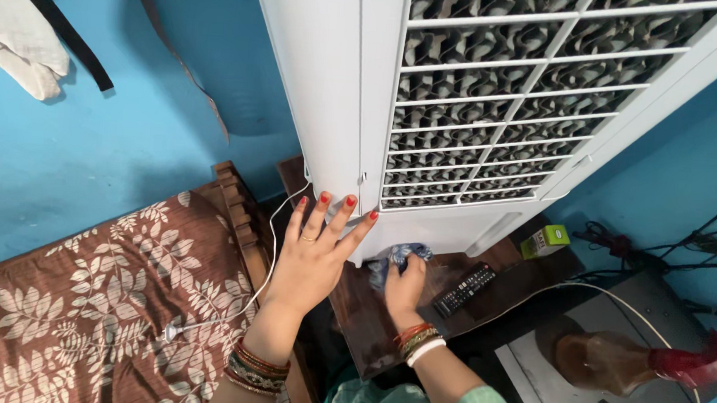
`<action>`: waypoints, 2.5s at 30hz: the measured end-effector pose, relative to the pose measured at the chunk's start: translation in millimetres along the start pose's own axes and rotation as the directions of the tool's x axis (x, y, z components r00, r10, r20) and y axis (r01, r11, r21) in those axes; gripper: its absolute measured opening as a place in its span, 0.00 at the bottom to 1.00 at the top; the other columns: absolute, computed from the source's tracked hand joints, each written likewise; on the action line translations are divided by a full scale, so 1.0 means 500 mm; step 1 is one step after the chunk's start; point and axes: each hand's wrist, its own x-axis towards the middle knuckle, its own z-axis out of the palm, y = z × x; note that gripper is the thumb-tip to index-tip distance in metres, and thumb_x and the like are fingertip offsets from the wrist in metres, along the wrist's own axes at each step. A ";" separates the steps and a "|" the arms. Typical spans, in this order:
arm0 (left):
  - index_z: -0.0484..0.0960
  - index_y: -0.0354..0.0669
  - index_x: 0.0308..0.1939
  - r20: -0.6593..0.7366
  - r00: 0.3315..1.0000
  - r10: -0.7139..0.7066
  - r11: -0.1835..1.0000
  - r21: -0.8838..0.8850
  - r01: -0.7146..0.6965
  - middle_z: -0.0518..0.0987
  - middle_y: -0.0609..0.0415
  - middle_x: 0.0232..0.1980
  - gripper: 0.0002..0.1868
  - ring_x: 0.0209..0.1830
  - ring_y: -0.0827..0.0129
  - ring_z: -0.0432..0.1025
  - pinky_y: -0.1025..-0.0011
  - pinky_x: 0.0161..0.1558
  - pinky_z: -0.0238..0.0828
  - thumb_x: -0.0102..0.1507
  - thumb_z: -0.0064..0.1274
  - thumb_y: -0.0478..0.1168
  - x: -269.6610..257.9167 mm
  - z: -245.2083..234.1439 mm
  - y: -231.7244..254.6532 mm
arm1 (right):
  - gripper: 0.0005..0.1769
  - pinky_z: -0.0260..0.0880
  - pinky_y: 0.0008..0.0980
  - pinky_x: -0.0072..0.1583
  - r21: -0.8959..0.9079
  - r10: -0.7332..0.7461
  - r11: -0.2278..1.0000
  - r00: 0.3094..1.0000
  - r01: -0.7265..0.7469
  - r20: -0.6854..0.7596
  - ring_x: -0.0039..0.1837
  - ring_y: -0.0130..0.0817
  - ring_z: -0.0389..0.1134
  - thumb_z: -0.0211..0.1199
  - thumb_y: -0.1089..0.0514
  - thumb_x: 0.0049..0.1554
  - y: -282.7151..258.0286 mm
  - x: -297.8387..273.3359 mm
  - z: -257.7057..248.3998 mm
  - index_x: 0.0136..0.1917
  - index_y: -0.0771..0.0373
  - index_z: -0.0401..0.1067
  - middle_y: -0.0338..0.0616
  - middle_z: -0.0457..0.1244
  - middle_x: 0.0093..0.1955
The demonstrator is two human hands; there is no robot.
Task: The person wipes the exterior surfaces of a white Kenstar air cooler using a blue patterned cloth. They clean the front grille, sides, and back panel, moving the power cord aside to reach the rear.
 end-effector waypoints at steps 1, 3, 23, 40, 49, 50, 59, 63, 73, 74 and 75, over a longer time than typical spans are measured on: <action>0.66 0.63 0.77 -0.002 1.000 0.001 1.000 0.001 -0.001 0.52 0.54 0.82 0.42 0.82 0.49 0.44 0.42 0.76 0.45 0.59 0.50 0.29 0.001 -0.001 -0.001 | 0.15 0.64 0.46 0.59 0.068 0.008 0.998 0.999 -0.004 -0.053 0.56 0.58 0.65 0.67 0.67 0.50 -0.039 -0.001 -0.003 0.50 0.74 0.68 0.61 0.63 0.51; 0.66 0.65 0.77 0.005 1.000 -0.010 1.000 -0.006 0.010 0.53 0.55 0.82 0.41 0.82 0.50 0.43 0.43 0.77 0.45 0.59 0.50 0.30 0.004 0.001 0.000 | 0.13 0.66 0.42 0.54 0.217 0.108 0.971 0.994 -0.097 -0.035 0.50 0.51 0.65 0.67 0.65 0.53 -0.123 0.007 -0.021 0.49 0.73 0.68 0.57 0.64 0.48; 0.71 0.68 0.74 -0.097 0.995 0.000 0.999 -0.051 -0.005 0.39 0.49 0.85 0.37 0.84 0.42 0.30 0.40 0.76 0.49 0.62 0.52 0.32 0.019 0.036 0.017 | 0.21 0.67 0.48 0.60 0.070 -0.280 0.960 0.935 0.271 0.218 0.60 0.62 0.65 0.65 0.64 0.51 -0.112 -0.011 -0.033 0.58 0.70 0.69 0.61 0.63 0.57; 0.69 0.59 0.76 -0.165 0.980 0.110 0.963 0.261 -0.064 0.62 0.64 0.80 0.28 0.82 0.63 0.49 0.53 0.78 0.39 0.70 0.46 0.44 0.068 -0.008 0.068 | 0.19 0.72 0.43 0.49 0.482 0.530 0.135 0.474 -0.866 0.703 0.52 0.38 0.71 0.54 0.57 0.62 -0.243 0.054 -0.044 0.64 0.63 0.70 0.47 0.68 0.53; 0.81 0.45 0.61 -0.343 0.938 0.045 0.998 0.058 -0.027 0.76 0.57 0.58 0.21 0.58 0.65 0.68 0.62 0.63 0.63 0.64 0.51 0.41 0.153 -0.031 0.114 | 0.15 0.73 0.42 0.57 0.508 0.183 -0.062 0.491 -0.859 0.852 0.56 0.41 0.71 0.51 0.61 0.64 -0.290 0.119 -0.167 0.63 0.65 0.69 0.49 0.68 0.56; 0.81 0.45 0.61 -0.344 0.938 0.041 0.998 0.053 -0.025 0.76 0.57 0.57 0.21 0.58 0.64 0.67 0.62 0.62 0.64 0.63 0.52 0.41 0.155 -0.035 0.116 | 0.16 0.73 0.43 0.58 0.516 0.183 -0.109 0.493 -0.850 0.851 0.57 0.42 0.71 0.50 0.61 0.64 -0.280 0.121 -0.171 0.63 0.65 0.69 0.50 0.68 0.57; 0.81 0.47 0.59 -0.348 0.937 0.034 0.999 0.030 -0.025 0.74 0.55 0.56 0.22 0.57 0.63 0.67 0.60 0.59 0.64 0.59 0.57 0.38 0.153 -0.033 0.118 | 0.23 0.70 0.52 0.66 0.603 0.330 -0.306 0.512 -0.736 0.793 0.61 0.54 0.69 0.43 0.57 0.65 -0.017 0.244 -0.194 0.65 0.72 0.67 0.60 0.67 0.62; 0.82 0.45 0.58 -0.378 0.926 -0.008 1.000 -0.015 0.003 0.74 0.54 0.56 0.22 0.57 0.61 0.67 0.60 0.59 0.64 0.58 0.55 0.37 0.152 -0.027 0.126 | 0.19 0.70 0.54 0.65 0.791 0.560 -0.272 0.579 -0.547 0.593 0.62 0.50 0.69 0.43 0.59 0.65 0.038 0.287 -0.232 0.64 0.66 0.67 0.54 0.67 0.62; 0.82 0.43 0.52 -0.396 0.911 -0.112 0.994 -0.051 0.100 0.74 0.54 0.54 0.17 0.56 0.59 0.67 0.59 0.58 0.65 0.58 0.55 0.37 0.160 -0.016 0.147 | 0.17 0.72 0.42 0.58 0.926 0.511 0.195 0.839 -0.322 0.184 0.56 0.43 0.70 0.53 0.71 0.58 -0.073 0.282 -0.265 0.61 0.72 0.69 0.50 0.67 0.57; 0.82 0.42 0.51 -0.401 0.908 -0.118 0.993 -0.065 0.100 0.74 0.54 0.54 0.16 0.56 0.59 0.67 0.59 0.58 0.65 0.59 0.55 0.37 0.163 -0.014 0.146 | 0.19 0.71 0.40 0.58 0.920 0.433 0.269 0.889 -0.283 0.147 0.56 0.43 0.70 0.52 0.75 0.56 -0.076 0.284 -0.261 0.61 0.73 0.69 0.51 0.67 0.57; 0.82 0.42 0.51 -0.405 0.906 -0.125 0.992 -0.081 0.101 0.74 0.54 0.54 0.16 0.55 0.59 0.66 0.59 0.58 0.66 0.59 0.55 0.37 0.164 -0.013 0.148 | 0.20 0.72 0.40 0.57 0.900 0.420 0.279 0.885 -0.334 0.199 0.56 0.43 0.70 0.51 0.75 0.55 -0.074 0.287 -0.265 0.61 0.73 0.69 0.51 0.67 0.56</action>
